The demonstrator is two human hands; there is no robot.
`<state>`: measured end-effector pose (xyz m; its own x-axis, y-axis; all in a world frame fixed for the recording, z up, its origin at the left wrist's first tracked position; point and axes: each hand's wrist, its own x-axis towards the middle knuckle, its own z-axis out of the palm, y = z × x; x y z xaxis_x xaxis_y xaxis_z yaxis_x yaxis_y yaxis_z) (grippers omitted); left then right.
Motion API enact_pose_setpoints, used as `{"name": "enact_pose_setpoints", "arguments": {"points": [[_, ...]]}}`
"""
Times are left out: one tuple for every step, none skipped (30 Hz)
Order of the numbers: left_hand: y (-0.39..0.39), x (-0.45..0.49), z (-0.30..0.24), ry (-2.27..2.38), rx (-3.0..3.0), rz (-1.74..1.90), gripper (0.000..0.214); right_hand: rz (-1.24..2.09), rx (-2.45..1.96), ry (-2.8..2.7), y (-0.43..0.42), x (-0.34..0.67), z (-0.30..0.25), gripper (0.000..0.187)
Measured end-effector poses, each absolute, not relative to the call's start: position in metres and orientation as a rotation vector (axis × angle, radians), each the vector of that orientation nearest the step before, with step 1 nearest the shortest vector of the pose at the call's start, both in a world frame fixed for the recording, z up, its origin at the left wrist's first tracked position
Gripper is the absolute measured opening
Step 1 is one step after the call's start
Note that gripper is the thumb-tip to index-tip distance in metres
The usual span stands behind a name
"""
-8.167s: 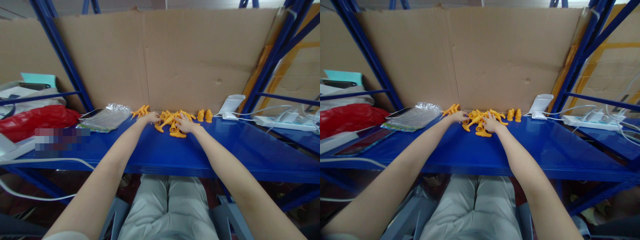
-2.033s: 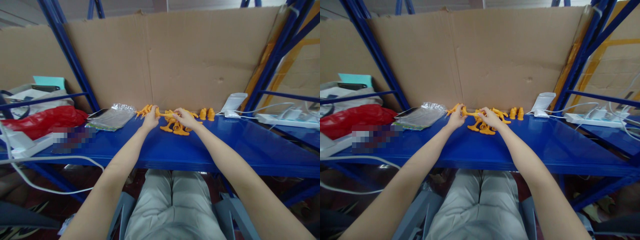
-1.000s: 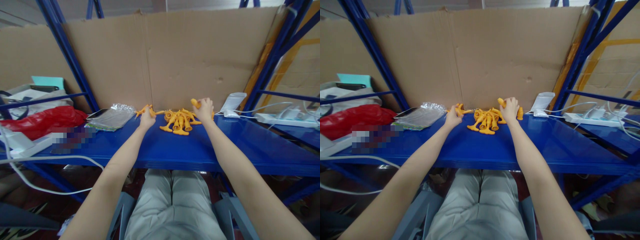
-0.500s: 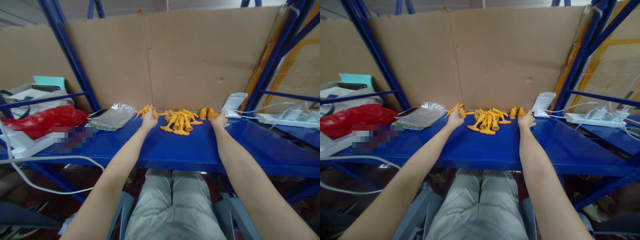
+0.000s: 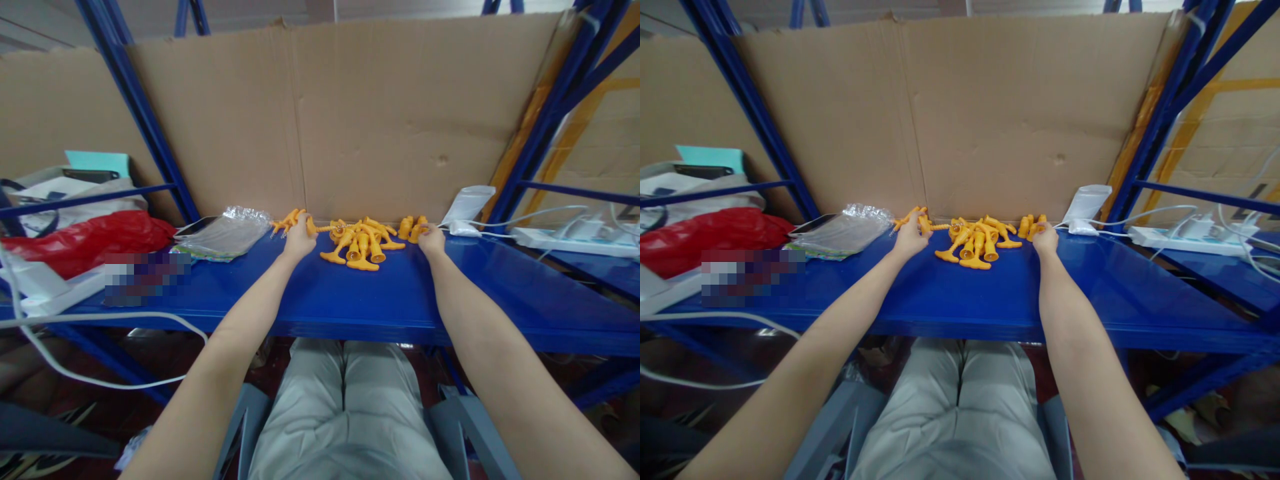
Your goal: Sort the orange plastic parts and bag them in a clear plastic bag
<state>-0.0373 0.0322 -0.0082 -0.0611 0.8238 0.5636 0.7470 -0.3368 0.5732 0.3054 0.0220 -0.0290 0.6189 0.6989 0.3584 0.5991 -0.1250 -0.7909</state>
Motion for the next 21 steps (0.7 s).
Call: {"name": "enact_pose_setpoints", "arguments": {"points": [[0.032, -0.037, -0.008, 1.761, 2.098, 1.37, 0.052, 0.118, -1.806, -1.055, 0.022, 0.305, -0.029, 0.04], [0.032, -0.037, -0.008, 1.76, 2.105, 1.37, 0.052, 0.113, -1.803, -1.059, 0.022, 0.305, -0.028, 0.039], [0.033, -0.037, -0.009, 1.755, 2.112, 1.373, 0.053, 0.109, -1.804, -1.063, 0.022, 0.305, -0.028, 0.037], [0.033, -0.037, -0.009, 1.749, 2.118, 1.377, 0.053, 0.107, -1.808, -1.068, 0.023, 0.305, -0.028, 0.035], [0.034, -0.038, -0.01, 1.74, 2.123, 1.383, 0.053, 0.105, -1.816, -1.071, 0.023, 0.306, -0.028, 0.032], [0.035, -0.038, -0.01, 1.731, 2.127, 1.387, 0.054, 0.105, -1.824, -1.075, 0.024, 0.306, -0.028, 0.03], [0.035, -0.038, -0.011, 1.722, 2.13, 1.389, 0.054, 0.106, -1.832, -1.077, 0.025, 0.306, -0.029, 0.028], [0.036, -0.039, -0.011, 1.714, 2.133, 1.391, 0.055, 0.107, -1.837, -1.078, 0.026, 0.307, -0.029, 0.027], [0.036, -0.039, -0.012, 1.707, 2.136, 1.392, 0.055, 0.11, -1.837, -1.078, 0.027, 0.307, -0.03, 0.028], [0.036, -0.039, -0.012, 1.703, 2.138, 1.394, 0.055, 0.117, -1.834, -1.078, 0.028, 0.307, -0.031, 0.03], [0.036, -0.039, -0.012, 1.701, 2.138, 1.395, 0.055, 0.131, -1.831, -1.082, 0.03, 0.308, -0.032, 0.034], [0.036, -0.039, -0.011, 1.701, 2.138, 1.396, 0.054, 0.15, -1.829, -1.089, 0.031, 0.308, -0.033, 0.038], [0.035, -0.039, -0.011, 1.7, 2.139, 1.395, 0.054, 0.172, -1.831, -1.097, 0.032, 0.308, -0.033, 0.043], [0.034, -0.038, -0.01, 1.701, 2.139, 1.39, 0.054, 0.193, -1.838, -1.106, 0.033, 0.308, -0.034, 0.048], [0.033, -0.038, -0.009, 1.7, 2.139, 1.381, 0.054, 0.208, -1.848, -1.114, 0.035, 0.308, -0.035, 0.051], [0.032, -0.038, -0.008, 1.699, 2.139, 1.369, 0.054, 0.216, -1.858, -1.123, 0.036, 0.309, -0.036, 0.054], [0.031, -0.038, -0.007, 1.7, 2.14, 1.355, 0.055, 0.215, -1.867, -1.131, 0.037, 0.309, -0.037, 0.056], [0.03, -0.038, -0.007, 1.702, 2.14, 1.341, 0.055, 0.209, -1.872, -1.138, 0.039, 0.309, -0.038, 0.056], [0.029, -0.037, -0.006, 1.707, 2.14, 1.327, 0.055, 0.201, -1.875, -1.146, 0.04, 0.31, -0.039, 0.055], [0.029, -0.037, -0.006, 1.712, 2.142, 1.318, 0.056, 0.191, -1.877, -1.156, 0.041, 0.311, -0.041, 0.054], [0.029, -0.037, -0.006, 1.714, 2.145, 1.315, 0.056, 0.178, -1.877, -1.17, 0.043, 0.312, -0.042, 0.051]]}}
